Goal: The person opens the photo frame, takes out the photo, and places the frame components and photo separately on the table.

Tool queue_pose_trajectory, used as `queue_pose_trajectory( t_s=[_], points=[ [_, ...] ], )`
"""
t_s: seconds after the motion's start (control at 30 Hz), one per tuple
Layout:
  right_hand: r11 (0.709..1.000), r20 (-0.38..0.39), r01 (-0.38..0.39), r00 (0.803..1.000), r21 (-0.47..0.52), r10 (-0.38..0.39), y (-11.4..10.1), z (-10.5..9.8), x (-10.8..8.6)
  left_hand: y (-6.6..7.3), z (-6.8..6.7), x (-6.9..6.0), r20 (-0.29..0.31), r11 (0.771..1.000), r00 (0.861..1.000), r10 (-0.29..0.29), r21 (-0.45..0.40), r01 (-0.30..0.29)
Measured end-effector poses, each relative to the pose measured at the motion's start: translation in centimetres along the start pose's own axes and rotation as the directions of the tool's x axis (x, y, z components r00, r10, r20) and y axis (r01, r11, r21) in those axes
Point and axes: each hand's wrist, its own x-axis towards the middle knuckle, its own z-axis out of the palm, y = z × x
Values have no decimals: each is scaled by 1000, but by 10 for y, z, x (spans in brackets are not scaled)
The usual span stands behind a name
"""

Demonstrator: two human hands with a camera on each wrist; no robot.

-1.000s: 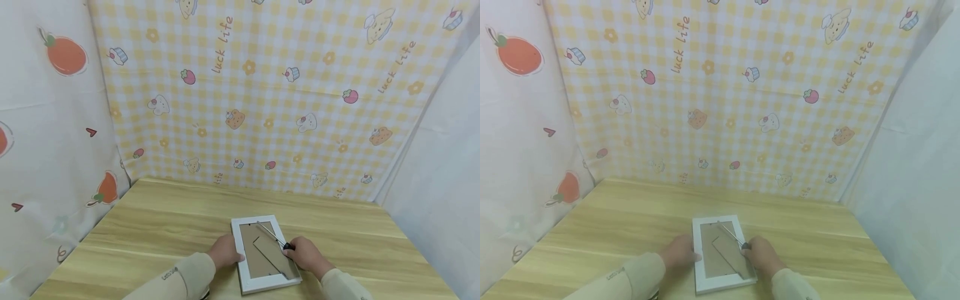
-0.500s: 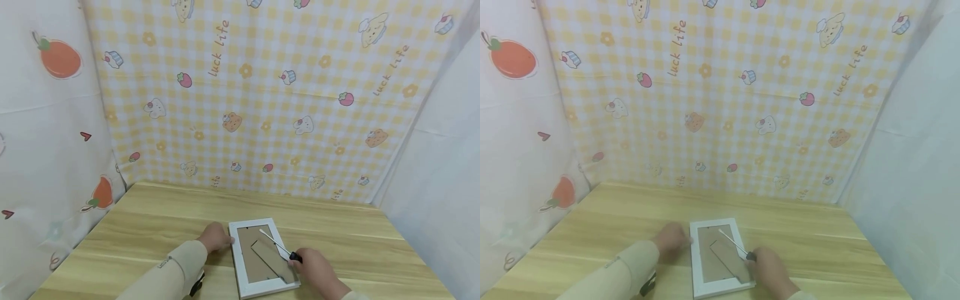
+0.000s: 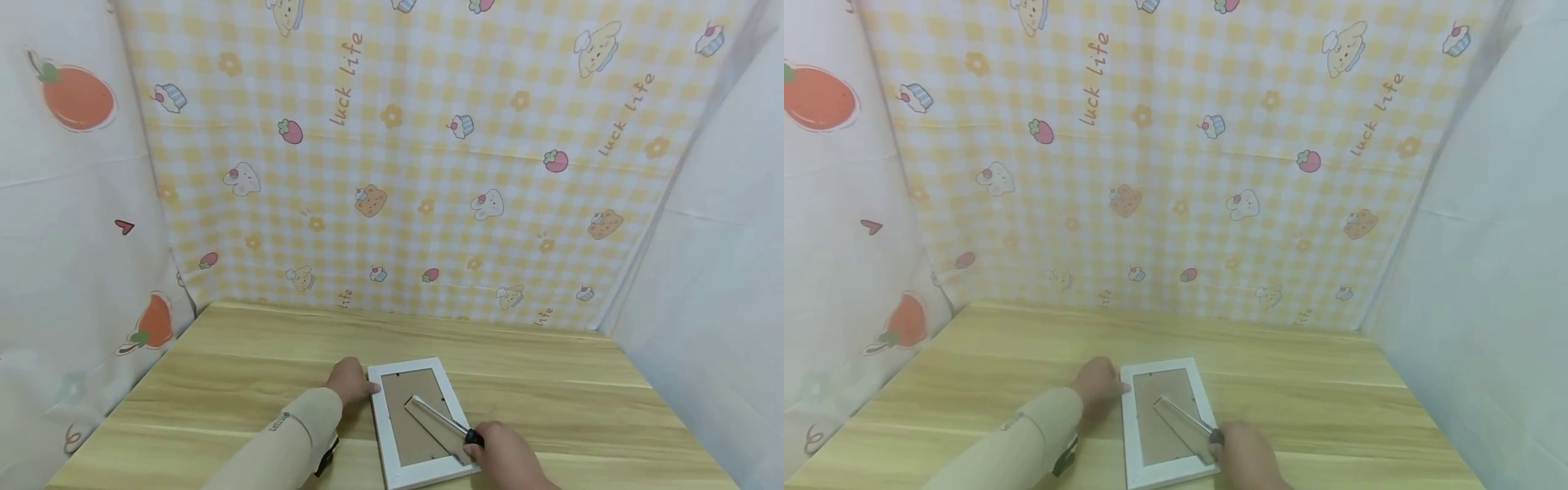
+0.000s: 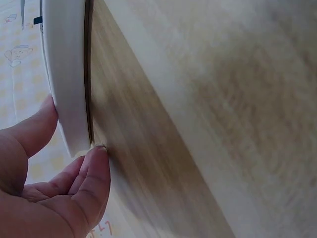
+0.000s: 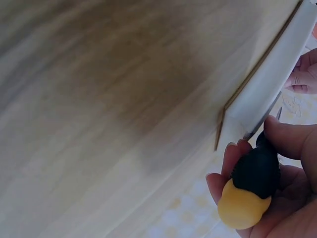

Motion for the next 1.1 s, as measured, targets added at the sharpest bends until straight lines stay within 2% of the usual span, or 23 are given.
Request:
queue_pose_trajectory(
  t_s=[0.2, 0.33, 0.5, 0.67, 0.83, 1.1],
  points=[
    [1000, -13, -19, 1000, -1, 19, 2, 2, -1, 1, -1, 1, 1, 1000, 1000, 24, -7, -24],
    [1000, -8, -4, 1000, 8, 4, 5, 3, 0, 2, -3, 1, 4, 999, 1000, 20, 30, -20],
    [999, -20, 32, 999, 16, -32, 8, 2, 3, 3, -7, -2, 20, 996, 1000, -14, 87, 12],
    [999, -55, 52, 997, 3, -52, 12, 0, 8, 4, -8, -6, 26, 995, 998, -55, 82, 52],
    [999, -66, 52, 996, 8, -52, 16, 0, 13, 4, -7, -13, -5, 996, 998, -69, 54, 69],
    [998, -68, 57, 996, 4, -56, 23, -1, 20, 3, 1, -20, -72, 998, 996, -58, 33, 60]
  ],
)
